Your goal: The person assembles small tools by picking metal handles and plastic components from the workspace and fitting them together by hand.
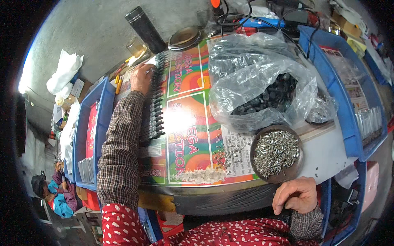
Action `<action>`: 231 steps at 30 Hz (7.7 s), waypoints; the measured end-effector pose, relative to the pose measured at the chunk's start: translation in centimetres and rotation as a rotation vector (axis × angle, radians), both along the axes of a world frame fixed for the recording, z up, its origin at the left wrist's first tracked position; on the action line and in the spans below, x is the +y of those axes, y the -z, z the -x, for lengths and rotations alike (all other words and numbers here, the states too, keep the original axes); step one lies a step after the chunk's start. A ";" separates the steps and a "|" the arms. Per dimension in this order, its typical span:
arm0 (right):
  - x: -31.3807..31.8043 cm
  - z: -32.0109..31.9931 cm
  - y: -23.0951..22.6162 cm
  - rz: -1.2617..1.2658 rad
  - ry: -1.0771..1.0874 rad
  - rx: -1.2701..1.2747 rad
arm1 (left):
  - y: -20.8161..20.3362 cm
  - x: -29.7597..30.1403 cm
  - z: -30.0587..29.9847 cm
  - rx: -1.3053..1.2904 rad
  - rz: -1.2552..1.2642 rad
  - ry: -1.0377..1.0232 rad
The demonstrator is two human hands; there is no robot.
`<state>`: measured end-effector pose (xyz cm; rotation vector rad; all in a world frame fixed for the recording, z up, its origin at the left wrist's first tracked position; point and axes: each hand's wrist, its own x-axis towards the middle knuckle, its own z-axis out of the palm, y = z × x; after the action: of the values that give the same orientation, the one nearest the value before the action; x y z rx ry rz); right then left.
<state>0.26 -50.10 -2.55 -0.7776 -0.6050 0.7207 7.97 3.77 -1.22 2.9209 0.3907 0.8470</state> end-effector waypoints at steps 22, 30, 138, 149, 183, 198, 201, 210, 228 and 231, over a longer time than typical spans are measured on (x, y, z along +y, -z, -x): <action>0.5 0.6 -0.1 0.078 0.095 -0.018 | -0.6 -2.4 1.6 0.183 0.035 -0.021; 0.6 0.6 -0.1 0.078 0.082 -0.026 | -0.4 -2.3 3.2 0.081 0.013 -0.008; -7.8 -3.9 -10.8 0.929 1.100 -0.972 | -5.1 -28.5 25.8 -0.028 1.307 0.380; 0.2 4.5 -6.5 0.597 0.135 -0.320 | -3.6 -32.2 24.7 -0.045 1.589 0.534; 3.1 9.2 -3.5 0.501 0.195 -0.471 | -2.0 -35.0 24.1 -0.019 1.771 0.588; 3.0 9.1 -3.3 0.553 0.155 -0.447 | -1.4 -35.3 23.9 -0.016 1.905 0.590; 3.2 8.7 -3.4 0.542 0.161 -0.460 | -1.4 -35.3 23.5 -0.023 1.893 0.582; 5.7 5.1 -8.3 0.422 0.302 -0.603 | -7.0 -33.3 19.4 -0.135 1.650 0.664; 5.3 0.5 -10.8 0.362 0.220 -0.621 | -9.0 -31.1 17.7 0.083 1.509 0.777; 4.4 1.1 -9.6 0.357 -0.018 -0.492 | -7.3 -31.1 18.9 0.286 1.544 0.794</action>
<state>-0.86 -45.70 7.04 -1.3018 -0.9407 0.6638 -10.98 -27.33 6.07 1.4432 -0.1279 -0.0927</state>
